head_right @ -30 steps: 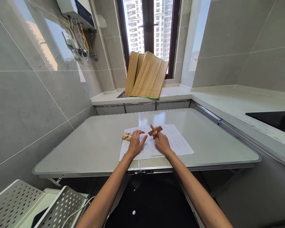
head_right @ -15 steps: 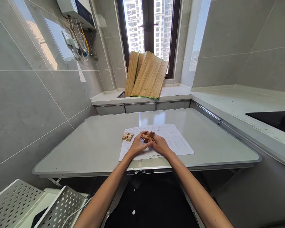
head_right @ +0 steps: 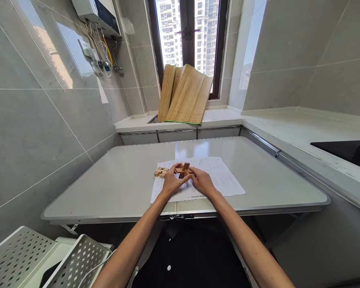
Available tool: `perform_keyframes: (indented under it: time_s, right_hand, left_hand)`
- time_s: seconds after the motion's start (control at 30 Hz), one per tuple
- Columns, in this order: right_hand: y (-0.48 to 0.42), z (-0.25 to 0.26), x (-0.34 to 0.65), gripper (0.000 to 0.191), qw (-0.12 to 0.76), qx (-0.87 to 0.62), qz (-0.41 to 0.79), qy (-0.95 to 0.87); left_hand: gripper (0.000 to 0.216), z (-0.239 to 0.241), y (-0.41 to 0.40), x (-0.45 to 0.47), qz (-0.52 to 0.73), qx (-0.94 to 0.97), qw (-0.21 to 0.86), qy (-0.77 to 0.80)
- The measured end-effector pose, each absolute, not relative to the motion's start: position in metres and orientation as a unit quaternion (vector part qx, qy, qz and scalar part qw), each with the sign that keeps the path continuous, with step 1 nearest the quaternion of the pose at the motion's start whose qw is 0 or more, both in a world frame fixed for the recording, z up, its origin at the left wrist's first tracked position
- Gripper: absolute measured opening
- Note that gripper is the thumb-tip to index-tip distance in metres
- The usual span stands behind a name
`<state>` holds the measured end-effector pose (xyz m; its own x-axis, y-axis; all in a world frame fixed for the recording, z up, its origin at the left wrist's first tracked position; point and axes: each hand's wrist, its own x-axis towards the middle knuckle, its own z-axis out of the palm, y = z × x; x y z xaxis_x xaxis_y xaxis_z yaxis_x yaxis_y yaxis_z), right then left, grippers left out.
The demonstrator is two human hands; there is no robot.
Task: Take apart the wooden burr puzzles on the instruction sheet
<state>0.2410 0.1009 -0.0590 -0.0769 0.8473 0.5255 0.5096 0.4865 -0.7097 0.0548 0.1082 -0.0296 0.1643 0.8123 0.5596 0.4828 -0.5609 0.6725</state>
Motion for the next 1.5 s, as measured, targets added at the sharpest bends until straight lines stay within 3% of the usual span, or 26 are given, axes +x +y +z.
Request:
perform_keyframes:
  time_s: [0.63,0.97,1.07,1.33,1.5]
  right_hand:
    - [0.097,-0.055,0.243,0.026,0.500,-0.448,0.217,-0.708]
    - [0.102,-0.052,0.239,0.026,0.562,-0.436,0.323,-0.624]
    - [0.105,-0.050,0.240,0.039,0.571,-0.423,0.380,-0.592]
    - [0.100,-0.040,0.242,0.039,0.576,-0.365,0.454,-0.574]
    - [0.101,-0.041,0.243,0.037,0.589,-0.352,0.443,-0.576]
  left_hand:
    - [0.065,-0.030,0.107,0.052,0.461,0.757,0.184,0.425]
    - [0.087,-0.030,0.101,0.053,0.469,0.785,0.137,0.380]
    - [0.087,-0.030,0.100,0.053,0.470,0.790,0.136,0.368]
    - [0.091,-0.026,0.097,0.054,0.456,0.804,0.170,0.341]
    - [0.102,-0.030,0.103,0.056,0.460,0.767,0.255,0.367]
